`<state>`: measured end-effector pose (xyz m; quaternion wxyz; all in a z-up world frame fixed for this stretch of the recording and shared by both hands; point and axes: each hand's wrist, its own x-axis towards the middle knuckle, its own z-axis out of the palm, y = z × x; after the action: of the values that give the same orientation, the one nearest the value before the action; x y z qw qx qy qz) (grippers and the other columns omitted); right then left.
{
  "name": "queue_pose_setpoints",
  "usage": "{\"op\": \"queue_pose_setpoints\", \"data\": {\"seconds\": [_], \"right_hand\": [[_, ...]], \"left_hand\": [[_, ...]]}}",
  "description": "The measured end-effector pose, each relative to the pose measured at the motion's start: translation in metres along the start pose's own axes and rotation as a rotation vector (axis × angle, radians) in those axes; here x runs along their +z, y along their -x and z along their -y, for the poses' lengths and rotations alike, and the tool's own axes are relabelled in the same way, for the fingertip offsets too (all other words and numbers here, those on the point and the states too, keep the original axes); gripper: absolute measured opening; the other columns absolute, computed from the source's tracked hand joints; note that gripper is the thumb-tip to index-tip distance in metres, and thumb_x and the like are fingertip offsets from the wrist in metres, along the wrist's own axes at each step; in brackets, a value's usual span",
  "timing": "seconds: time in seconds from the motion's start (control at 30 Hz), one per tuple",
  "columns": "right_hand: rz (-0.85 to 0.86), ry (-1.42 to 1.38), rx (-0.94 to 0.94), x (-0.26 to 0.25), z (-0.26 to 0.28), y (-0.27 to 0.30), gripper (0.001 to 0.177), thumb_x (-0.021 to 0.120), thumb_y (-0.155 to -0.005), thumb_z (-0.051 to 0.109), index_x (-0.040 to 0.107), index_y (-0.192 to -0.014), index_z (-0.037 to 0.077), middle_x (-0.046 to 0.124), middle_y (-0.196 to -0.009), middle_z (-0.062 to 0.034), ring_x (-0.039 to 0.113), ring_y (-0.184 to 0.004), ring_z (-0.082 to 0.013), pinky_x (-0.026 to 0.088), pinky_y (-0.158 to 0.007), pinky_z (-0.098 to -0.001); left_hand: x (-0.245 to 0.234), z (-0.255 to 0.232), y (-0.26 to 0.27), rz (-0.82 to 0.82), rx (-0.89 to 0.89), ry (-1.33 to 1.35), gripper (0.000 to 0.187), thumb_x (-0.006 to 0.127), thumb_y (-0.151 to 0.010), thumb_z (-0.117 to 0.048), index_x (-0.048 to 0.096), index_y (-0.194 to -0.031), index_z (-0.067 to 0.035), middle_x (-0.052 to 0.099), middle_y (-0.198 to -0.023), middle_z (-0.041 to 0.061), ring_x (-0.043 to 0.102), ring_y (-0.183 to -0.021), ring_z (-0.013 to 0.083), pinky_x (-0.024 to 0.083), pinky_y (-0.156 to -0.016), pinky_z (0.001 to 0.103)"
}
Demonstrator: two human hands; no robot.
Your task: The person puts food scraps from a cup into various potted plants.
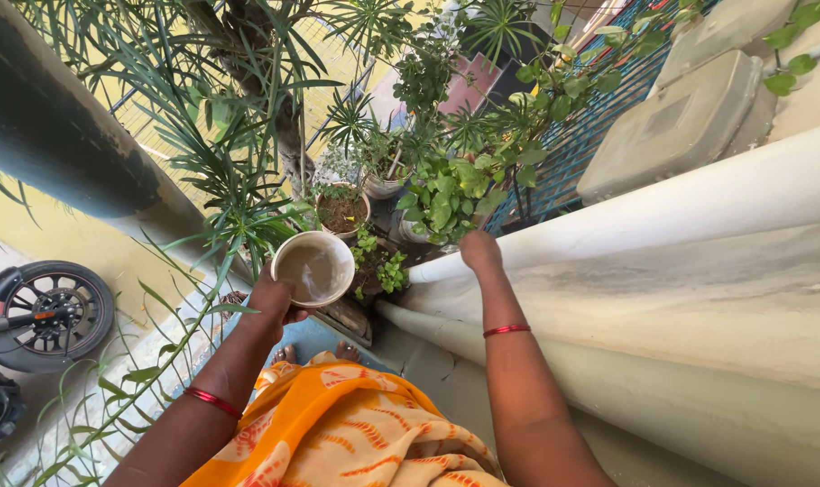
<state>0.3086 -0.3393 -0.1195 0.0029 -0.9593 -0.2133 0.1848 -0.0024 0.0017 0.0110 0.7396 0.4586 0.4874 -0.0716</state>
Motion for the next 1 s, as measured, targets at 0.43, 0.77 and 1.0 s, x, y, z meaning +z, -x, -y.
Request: {"op": "queue_pose_setpoints", "data": {"seconds": [0.43, 0.77, 1.0], "right_hand": [[-0.347, -0.462, -0.141, -0.031, 0.003, 0.021, 0.042, 0.050, -0.084, -0.001, 0.074, -0.117, 0.006, 0.074, -0.115, -0.0192, 0.068, -0.106, -0.0378, 0.053, -0.092, -0.0450], [0.100, -0.584, -0.522, -0.090, 0.212, 0.119, 0.021, 0.064, -0.094, 0.014, 0.075, -0.111, 0.012, 0.076, -0.107, -0.0111, 0.074, -0.096, -0.0271, 0.058, -0.085, -0.0386], [-0.077, -0.259, -0.668, -0.021, 0.245, 0.121, 0.022, 0.062, -0.086, 0.012, 0.073, -0.103, 0.006, 0.072, -0.107, -0.0200, 0.068, -0.102, -0.0379, 0.053, -0.090, -0.0485]], "left_hand": [[0.004, 0.001, 0.010, 0.020, 0.006, -0.003, 0.069, 0.040, -0.085, 0.003, 0.037, -0.150, -0.022, 0.069, -0.103, 0.019, 0.066, -0.056, 0.0242, 0.049, -0.038, 0.029], [0.024, 0.018, 0.009, 0.060, 0.016, -0.013, 0.067, 0.039, -0.083, 0.004, 0.040, -0.145, -0.020, 0.069, -0.104, 0.017, 0.068, -0.056, 0.0252, 0.050, -0.038, 0.030], [0.042, 0.029, 0.023, 0.195, 0.079, -0.070, 0.050, 0.048, -0.088, -0.003, 0.052, -0.137, -0.013, 0.069, -0.085, 0.017, 0.064, -0.050, 0.0217, 0.046, -0.035, 0.029]]}}
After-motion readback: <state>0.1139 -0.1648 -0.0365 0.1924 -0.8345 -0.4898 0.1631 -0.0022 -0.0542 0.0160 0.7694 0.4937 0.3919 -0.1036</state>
